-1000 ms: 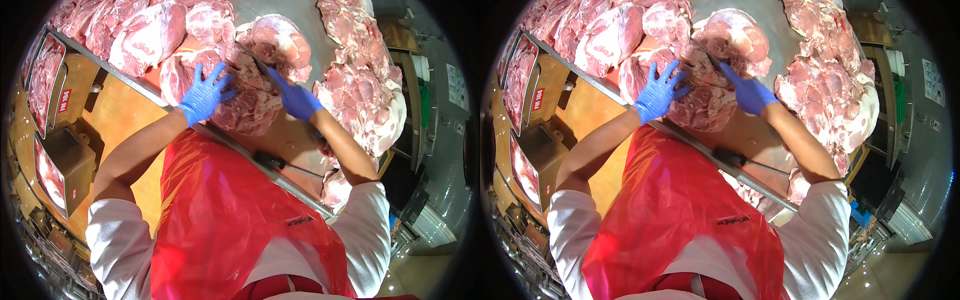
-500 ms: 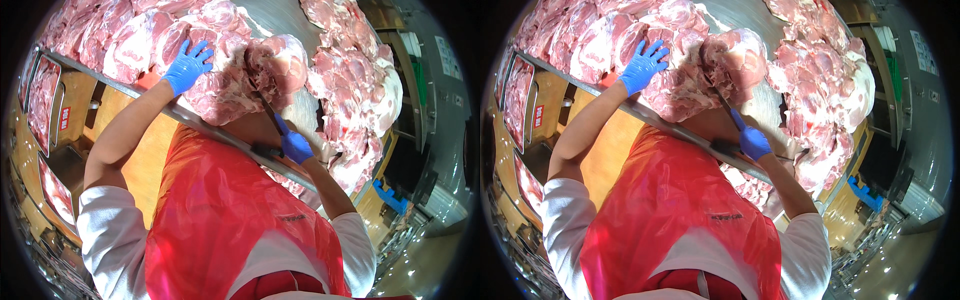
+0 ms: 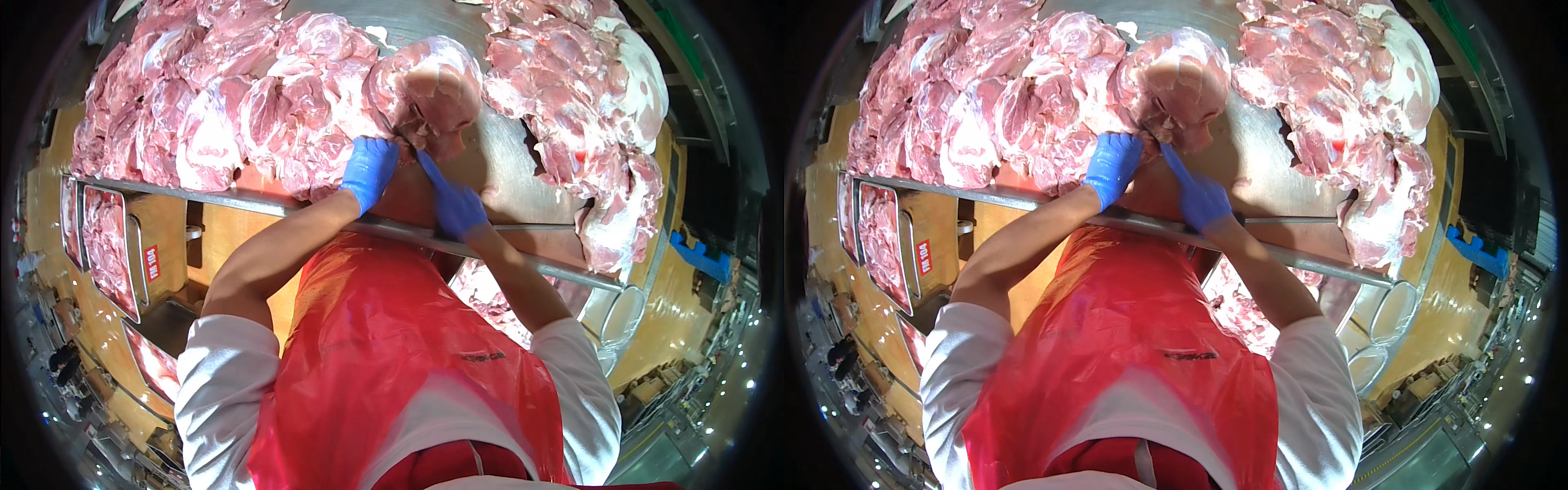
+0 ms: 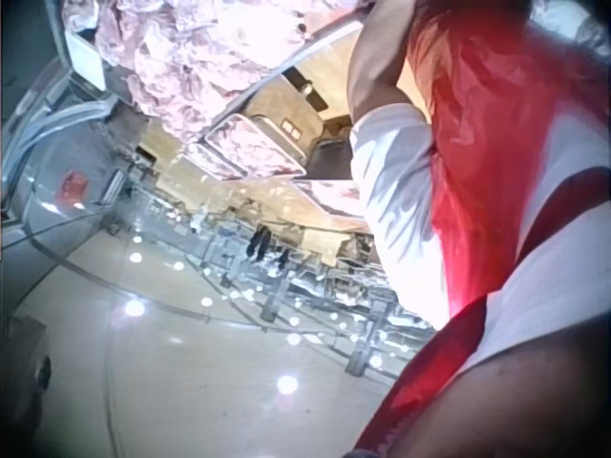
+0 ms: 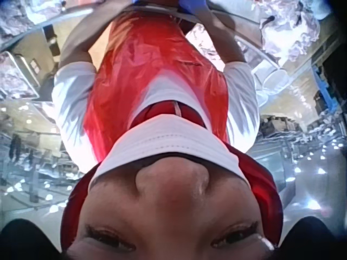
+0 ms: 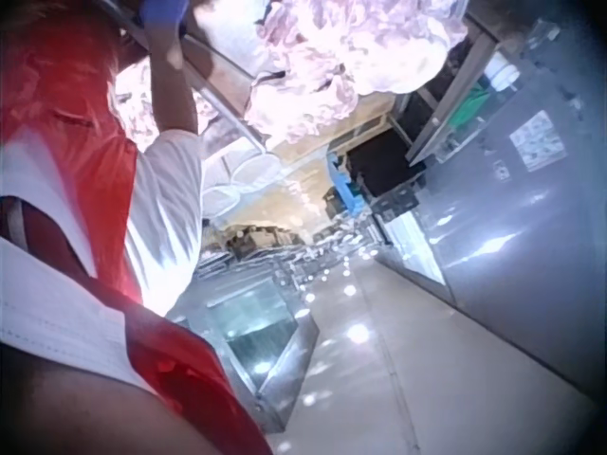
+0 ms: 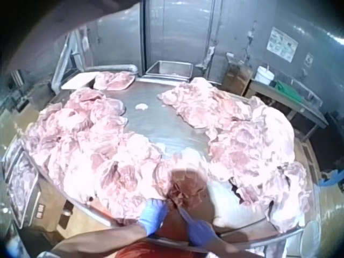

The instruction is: The person uses a knife to trim and cut large pieces of raw meat on a stainless steel table. They separate lean meat from fat and place the trimmed portions into metal trays while continuing to process additional cuts.

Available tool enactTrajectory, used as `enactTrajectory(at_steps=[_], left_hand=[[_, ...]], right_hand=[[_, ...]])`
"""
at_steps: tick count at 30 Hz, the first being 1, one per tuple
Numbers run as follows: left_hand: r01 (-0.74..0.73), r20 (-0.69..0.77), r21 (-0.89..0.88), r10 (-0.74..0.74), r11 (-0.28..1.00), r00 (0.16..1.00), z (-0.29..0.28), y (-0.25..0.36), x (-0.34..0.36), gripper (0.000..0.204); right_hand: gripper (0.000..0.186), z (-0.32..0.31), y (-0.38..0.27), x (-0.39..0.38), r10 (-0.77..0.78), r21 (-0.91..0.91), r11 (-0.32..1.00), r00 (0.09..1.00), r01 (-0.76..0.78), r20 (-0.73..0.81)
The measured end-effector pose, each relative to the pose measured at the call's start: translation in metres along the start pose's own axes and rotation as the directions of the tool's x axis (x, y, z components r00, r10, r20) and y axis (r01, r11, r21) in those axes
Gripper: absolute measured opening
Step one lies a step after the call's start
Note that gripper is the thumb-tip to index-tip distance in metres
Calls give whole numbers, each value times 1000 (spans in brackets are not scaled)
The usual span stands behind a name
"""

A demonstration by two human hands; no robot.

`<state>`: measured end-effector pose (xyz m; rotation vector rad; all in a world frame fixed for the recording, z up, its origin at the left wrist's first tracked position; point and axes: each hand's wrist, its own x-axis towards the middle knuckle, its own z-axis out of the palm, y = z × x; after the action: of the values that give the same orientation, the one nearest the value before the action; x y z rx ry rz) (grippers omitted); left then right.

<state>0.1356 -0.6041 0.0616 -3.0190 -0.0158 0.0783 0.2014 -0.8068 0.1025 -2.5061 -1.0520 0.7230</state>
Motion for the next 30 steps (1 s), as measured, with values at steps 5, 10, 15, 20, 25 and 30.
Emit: enactTrajectory(at_steps=[5, 10, 15, 20, 25, 30], left_hand=[[-11, 90, -205, 30, 979, 995, -28, -28, 24, 40], [13, 195, -257, 39, 966, 980, -67, -46, 34, 46], [32, 212, -330, 41, 943, 976, -121, -54, 57, 47], [203, 231, -503, -96, 840, 968, -134, -94, 42, 50], [129, 225, -642, 25, 756, 974, -161, -79, 31, 52], [133, 148, -782, -25, 609, 989, -183, -140, -23, 48]], right_hand=[[79, 18, 10, 23, -35, 36, 999, 998, 37, -46], [71, 12, 41, 3, -393, 42, 888, 803, 458, -449], [58, 50, 31, 86, -282, 189, 915, 900, 357, -333], [57, 68, -21, 66, -148, 399, 850, 883, 344, -446], [29, 114, -38, 171, 108, 791, 214, 791, 573, -603], [21, 98, -162, 219, -19, -180, -960, 689, -215, -724]])
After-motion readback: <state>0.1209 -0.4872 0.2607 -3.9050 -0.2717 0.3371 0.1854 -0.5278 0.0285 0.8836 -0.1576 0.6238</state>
